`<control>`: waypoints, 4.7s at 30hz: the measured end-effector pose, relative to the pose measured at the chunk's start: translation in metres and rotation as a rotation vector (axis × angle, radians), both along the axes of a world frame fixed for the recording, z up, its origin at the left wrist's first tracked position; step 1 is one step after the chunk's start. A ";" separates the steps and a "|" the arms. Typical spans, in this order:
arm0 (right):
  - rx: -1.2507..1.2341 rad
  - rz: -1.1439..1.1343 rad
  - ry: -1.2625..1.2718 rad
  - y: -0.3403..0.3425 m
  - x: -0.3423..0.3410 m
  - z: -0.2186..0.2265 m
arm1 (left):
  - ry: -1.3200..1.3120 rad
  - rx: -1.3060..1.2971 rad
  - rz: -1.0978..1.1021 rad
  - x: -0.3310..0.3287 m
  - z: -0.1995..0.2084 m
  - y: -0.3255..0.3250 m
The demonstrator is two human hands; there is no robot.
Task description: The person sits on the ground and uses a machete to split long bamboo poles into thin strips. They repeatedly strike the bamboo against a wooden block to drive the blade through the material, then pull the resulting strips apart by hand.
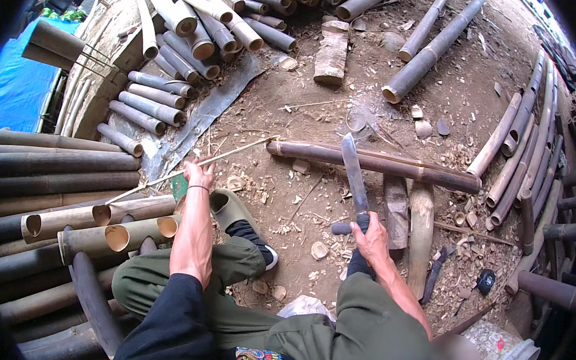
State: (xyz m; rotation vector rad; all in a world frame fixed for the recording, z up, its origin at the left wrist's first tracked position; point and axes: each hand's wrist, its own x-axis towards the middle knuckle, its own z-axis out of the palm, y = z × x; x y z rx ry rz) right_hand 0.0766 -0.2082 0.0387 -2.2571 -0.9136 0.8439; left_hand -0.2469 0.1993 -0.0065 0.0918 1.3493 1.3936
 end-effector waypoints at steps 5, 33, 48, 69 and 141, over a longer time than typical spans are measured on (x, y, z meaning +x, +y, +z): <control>0.100 -0.122 0.462 0.024 -0.013 -0.006 | 0.289 0.570 -0.325 0.078 0.090 -0.009; 0.026 -0.288 0.260 -0.081 0.017 0.071 | 1.734 1.157 -1.445 0.295 0.107 -0.093; -0.526 -0.841 -0.511 -0.349 0.052 -0.064 | 1.468 0.858 -2.011 0.193 0.017 -0.171; -0.245 -0.743 -0.049 -0.270 -0.059 -0.068 | 1.685 0.794 -2.034 0.150 0.030 -0.195; 0.277 -0.165 -0.102 -0.142 -0.042 0.104 | 0.493 1.539 -1.332 0.257 0.049 -0.325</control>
